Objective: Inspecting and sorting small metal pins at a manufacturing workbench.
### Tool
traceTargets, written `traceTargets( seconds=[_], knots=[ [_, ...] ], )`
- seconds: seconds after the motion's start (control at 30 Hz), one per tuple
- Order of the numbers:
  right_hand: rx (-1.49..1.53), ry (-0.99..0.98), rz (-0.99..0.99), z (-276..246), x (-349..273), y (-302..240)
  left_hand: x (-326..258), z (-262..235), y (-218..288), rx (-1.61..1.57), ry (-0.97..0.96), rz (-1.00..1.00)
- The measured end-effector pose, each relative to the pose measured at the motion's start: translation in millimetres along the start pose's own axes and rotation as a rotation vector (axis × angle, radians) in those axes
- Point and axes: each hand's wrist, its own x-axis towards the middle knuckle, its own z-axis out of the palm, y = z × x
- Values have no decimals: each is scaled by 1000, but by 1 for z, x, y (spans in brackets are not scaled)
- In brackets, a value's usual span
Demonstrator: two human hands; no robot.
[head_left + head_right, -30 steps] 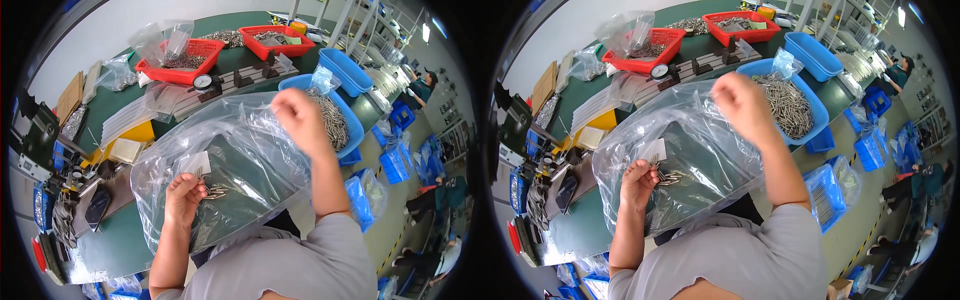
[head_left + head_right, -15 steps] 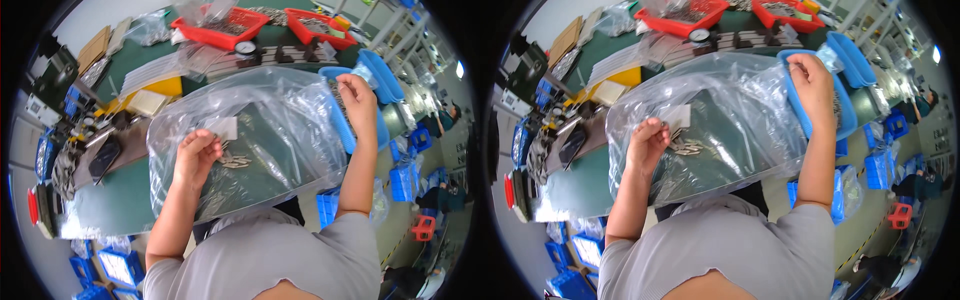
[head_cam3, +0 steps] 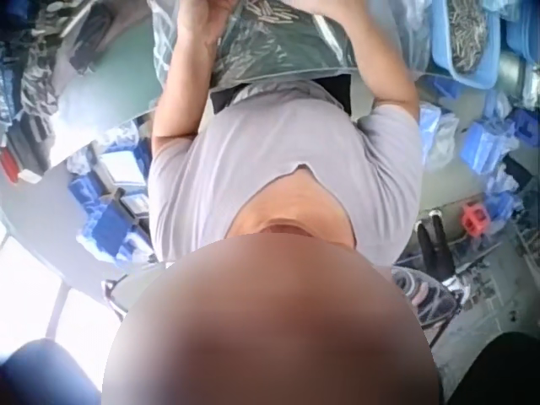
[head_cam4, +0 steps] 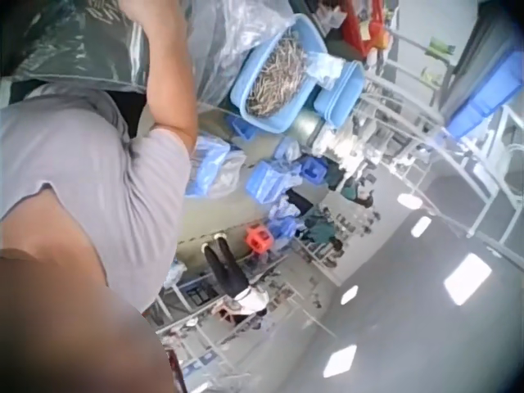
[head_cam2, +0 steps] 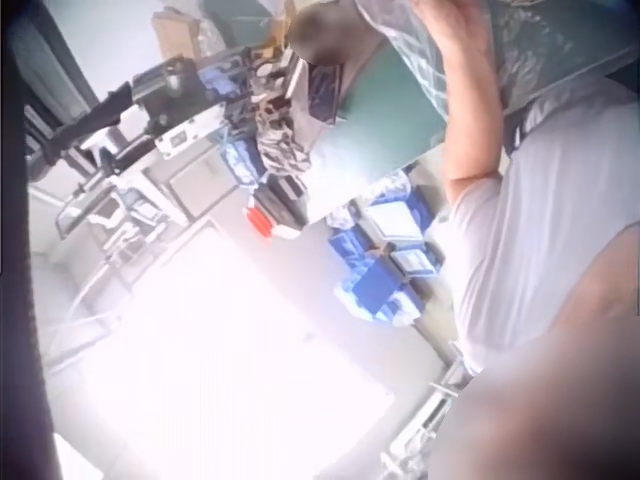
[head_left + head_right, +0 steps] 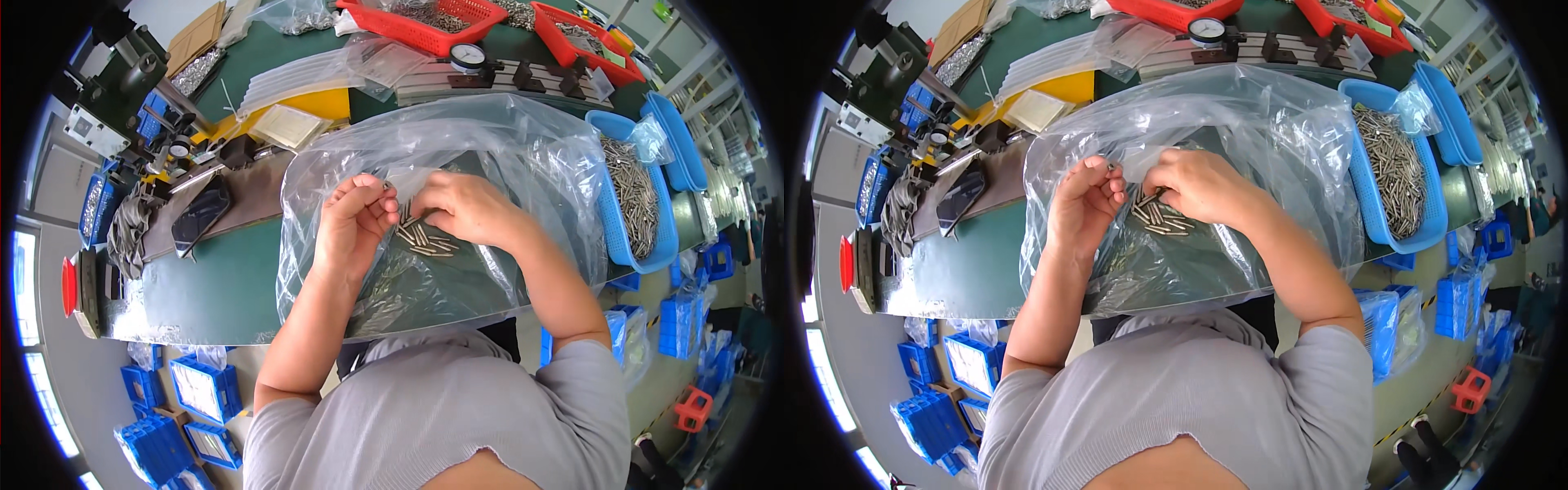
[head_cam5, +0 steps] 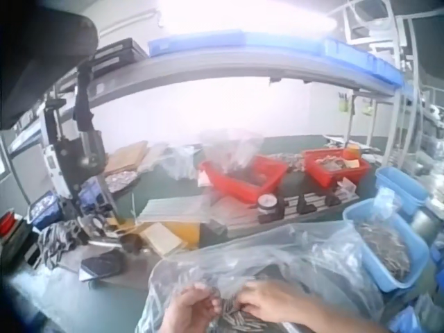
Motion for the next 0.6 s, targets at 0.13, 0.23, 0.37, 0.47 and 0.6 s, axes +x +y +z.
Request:
traceTargets(
  seconds=[0.13, 0.23, 0.37, 0.47, 0.6],
  knots=[
    [6, 62, -43, 6, -1, 4, -1, 1, 0, -1, -34, -43],
    [8, 19, 12, -1, -1, 5, -1, 1, 0, 13, -25, -60],
    [19, -15, 84, -7, -5, 14, 0, 0, -2, 29, -33, -77],
    [2, -10, 93, -8, -6, 16, -1, 3, -3, 35, -34, -97],
    [-67, 11, 60, -4, -6, 17, -3, 4, -4, 44, -46, -129]
  ],
)
